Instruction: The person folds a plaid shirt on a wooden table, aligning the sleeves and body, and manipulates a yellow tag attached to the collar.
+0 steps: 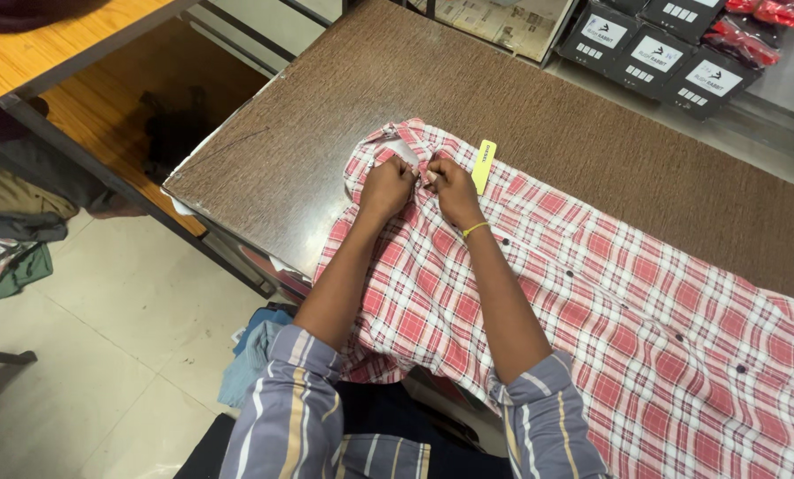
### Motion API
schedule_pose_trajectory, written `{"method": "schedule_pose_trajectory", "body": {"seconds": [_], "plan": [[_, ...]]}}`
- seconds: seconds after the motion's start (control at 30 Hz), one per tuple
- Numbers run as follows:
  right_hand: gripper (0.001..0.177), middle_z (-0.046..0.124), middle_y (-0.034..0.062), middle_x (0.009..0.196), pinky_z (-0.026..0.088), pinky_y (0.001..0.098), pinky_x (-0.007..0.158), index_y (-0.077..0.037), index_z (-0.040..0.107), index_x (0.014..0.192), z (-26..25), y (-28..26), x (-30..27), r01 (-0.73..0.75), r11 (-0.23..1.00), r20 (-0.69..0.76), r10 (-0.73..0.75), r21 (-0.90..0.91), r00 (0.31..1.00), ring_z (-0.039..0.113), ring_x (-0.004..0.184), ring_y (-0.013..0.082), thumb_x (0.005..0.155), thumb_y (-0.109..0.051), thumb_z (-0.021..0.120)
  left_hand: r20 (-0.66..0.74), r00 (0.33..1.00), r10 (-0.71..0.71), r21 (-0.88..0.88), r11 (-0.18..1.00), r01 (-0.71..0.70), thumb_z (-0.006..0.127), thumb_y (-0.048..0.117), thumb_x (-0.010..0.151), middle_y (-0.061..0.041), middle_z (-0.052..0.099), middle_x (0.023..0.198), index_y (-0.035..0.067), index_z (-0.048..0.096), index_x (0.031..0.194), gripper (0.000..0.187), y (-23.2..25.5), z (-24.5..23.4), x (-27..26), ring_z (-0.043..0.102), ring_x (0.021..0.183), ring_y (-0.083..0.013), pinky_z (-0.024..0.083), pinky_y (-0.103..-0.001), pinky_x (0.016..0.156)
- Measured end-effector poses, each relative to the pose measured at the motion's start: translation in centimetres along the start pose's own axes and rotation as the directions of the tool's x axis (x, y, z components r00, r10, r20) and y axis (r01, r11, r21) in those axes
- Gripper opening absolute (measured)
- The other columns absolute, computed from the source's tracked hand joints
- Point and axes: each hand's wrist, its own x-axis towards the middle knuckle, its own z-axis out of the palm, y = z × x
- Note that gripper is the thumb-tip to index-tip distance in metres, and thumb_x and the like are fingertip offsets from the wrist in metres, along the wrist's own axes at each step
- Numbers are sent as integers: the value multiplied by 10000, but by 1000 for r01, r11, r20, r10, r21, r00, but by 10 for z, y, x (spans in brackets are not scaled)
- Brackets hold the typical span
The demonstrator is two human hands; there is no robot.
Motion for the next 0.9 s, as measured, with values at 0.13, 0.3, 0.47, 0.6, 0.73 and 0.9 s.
{"method": "schedule_pose_trajectory", "body": {"seconds": [0.13, 0.3, 0.47, 0.6, 0.73, 0.9], "plan": [[120, 674, 6, 907, 538, 249, 721, 4, 675, 1087, -4, 8, 5, -3, 1000, -11, 3, -8, 1000, 605, 767, 81, 1028, -78, 610, 19, 1000, -18, 72, 997, 17, 687, 312, 911, -214, 733, 882, 34, 705, 926, 279, -1, -2, 1, 718, 856, -384, 548, -490, 765], [121, 682, 3, 895, 540, 245, 707, 11, 681, 1074, -2, 13, 4, 12, 999, -28, -13, -32, 1000, 616, 748, 79, 1016, -73, 617, 23, 1000, -14, 102, 995, 12, 646, 304, 939, -225, 729, 898, 37, 697, 975, 274, -5, 4, 3, 715, 874, -398, 541, -510, 786], [131, 681, -4, 877, 548, 244, 700, 11, 700, 1072, -3, 17, 10, -7, 999, -29, 8, 34, 1000, 618, 738, 74, 1008, -71, 619, 13, 1000, 5, 98, 995, -6, 650, 326, 957, -243, 720, 895, 20, 683, 992, 310, -2, 4, 1, 706, 881, -417, 529, -520, 786], [160, 693, 6, 826, 532, 251, 686, 26, 726, 1087, -4, 7, 3, -32, 999, -19, 32, 26, 999, 625, 719, 81, 1014, -70, 621, 46, 997, -60, 45, 997, 58, 675, 346, 932, -226, 729, 904, 18, 701, 956, 330, 3, 1, -1, 714, 888, -394, 534, -497, 788], [170, 710, 13, 814, 555, 252, 698, 19, 729, 1100, -3, -5, -1, -43, 999, -18, 43, 25, 999, 639, 712, 79, 1008, -72, 619, 34, 998, -46, 23, 999, 46, 659, 291, 932, -221, 740, 928, 23, 724, 979, 280, -2, 3, 1, 728, 907, -375, 548, -473, 811], [116, 715, 25, 826, 548, 235, 676, 24, 721, 1044, -2, -13, -6, -5, 999, 14, 4, 42, 1000, 633, 703, 73, 988, -22, 631, 17, 998, -56, 33, 998, 56, 645, 281, 932, -215, 744, 953, 28, 728, 998, 274, -5, 5, 1, 725, 933, -370, 550, -474, 823]]}}
